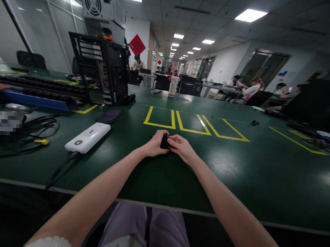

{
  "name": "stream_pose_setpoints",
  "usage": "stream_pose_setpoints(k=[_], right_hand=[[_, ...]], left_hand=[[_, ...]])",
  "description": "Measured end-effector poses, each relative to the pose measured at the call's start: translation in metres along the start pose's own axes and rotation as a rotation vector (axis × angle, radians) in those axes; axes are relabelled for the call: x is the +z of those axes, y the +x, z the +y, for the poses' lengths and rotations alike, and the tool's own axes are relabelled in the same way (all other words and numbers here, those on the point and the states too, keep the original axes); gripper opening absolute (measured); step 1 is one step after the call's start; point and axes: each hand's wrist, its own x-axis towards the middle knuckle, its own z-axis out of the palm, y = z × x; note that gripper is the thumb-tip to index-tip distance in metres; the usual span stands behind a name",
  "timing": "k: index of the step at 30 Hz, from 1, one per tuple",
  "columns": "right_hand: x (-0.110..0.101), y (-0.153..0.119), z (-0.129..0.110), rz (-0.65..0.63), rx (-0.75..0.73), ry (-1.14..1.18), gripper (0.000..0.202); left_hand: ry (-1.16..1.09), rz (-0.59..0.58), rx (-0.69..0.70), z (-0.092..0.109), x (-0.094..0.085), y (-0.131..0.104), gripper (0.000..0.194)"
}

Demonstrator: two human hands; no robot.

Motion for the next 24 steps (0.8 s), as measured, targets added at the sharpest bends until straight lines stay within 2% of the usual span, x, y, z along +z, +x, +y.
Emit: stream_pose_setpoints(k=[5,9,17,24], right_hand=[[0.002,-0.004,0.001,-0.006,-0.086,-0.112,0.030],[0.003,-0.007,0.002,0.031,-0.203,-0.219,0.023],[0.002,0.000,0.007,0.078,-0.187,-0.245,0.025],[0.002,-0.002,0.004,0.036,-0.191,-0.275,0.023]], left_hand=[[-0.013,-0.008,-0.024,-0.003,0.001,0.000,0.058],[-0.034,-0.024,-0.025,-0.006,0.001,0.001,0.059],[-0.065,-0.035,-0.018,-0.009,0.002,0.002,0.063],[-0.069,-0.030,-0.030,-0.010,0.003,0.002,0.063]])
